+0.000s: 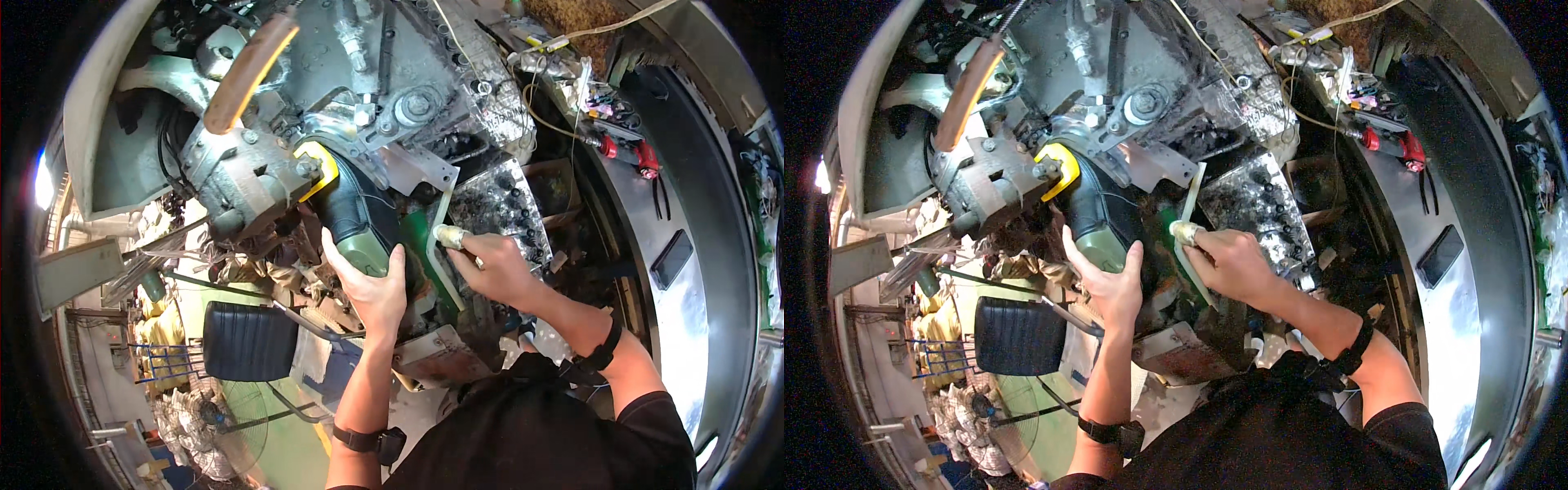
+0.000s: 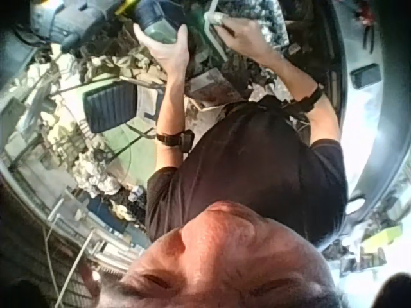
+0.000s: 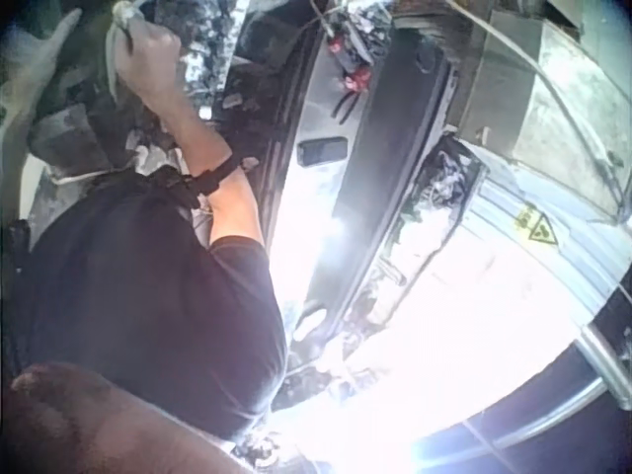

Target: Applying the upper part of the shoe to the last using a lasting machine and applying adhesive.

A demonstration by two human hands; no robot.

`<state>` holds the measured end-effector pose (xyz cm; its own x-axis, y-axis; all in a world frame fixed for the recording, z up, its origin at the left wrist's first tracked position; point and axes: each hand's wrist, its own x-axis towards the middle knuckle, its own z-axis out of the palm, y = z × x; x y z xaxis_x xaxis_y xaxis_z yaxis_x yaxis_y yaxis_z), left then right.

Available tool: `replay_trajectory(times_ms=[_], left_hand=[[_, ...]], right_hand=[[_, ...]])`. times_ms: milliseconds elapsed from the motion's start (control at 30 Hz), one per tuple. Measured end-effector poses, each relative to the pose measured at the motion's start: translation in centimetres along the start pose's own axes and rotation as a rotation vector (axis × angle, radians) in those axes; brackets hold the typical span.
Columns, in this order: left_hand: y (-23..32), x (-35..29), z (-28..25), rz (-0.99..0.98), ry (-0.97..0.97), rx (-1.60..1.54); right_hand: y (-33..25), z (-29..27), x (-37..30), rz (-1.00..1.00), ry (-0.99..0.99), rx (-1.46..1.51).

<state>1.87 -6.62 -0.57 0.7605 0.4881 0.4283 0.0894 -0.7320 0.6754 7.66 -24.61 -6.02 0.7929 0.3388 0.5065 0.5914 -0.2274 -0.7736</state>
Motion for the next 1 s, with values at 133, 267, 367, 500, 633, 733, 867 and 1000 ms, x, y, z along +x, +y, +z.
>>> replay_trajectory(times_ms=[133,267,367,500,633,733,867,1000], left_hand=[[-0.06,-0.07,0.29,-0.032,-0.009,-0.045],[-0.06,-0.19,0.31,-0.055,-0.007,-0.054],[-0.06,-0.21,0.38,-0.04,0.003,-0.025],[-0.15,-0.2,0.24,-0.056,0.012,-0.015],[-0.37,-0.17,0.23,-0.043,0.011,-0.012],[-0.24,-0.19,0.03,-0.047,0.002,-0.025],[0.14,-0.22,-0.05,-0.084,-0.014,-0.097],[-0.4,-0.4,-0.13,-0.035,0.006,-0.049]], right_hand=[[-0.07,-0.36,0.25,0.013,0.018,0.034],[-0.04,-0.54,0.31,0.035,0.017,0.036],[0.48,-0.47,0.04,0.066,0.004,0.064],[0.18,-0.28,0.17,0.084,0.03,0.09],[0.31,-0.2,0.13,0.101,0.022,0.099],[0.63,0.21,-0.07,0.102,0.024,0.096],[0.32,-0.18,-0.18,0.171,-0.048,0.077],[0.12,-0.21,-0.19,0.173,-0.048,0.089]])
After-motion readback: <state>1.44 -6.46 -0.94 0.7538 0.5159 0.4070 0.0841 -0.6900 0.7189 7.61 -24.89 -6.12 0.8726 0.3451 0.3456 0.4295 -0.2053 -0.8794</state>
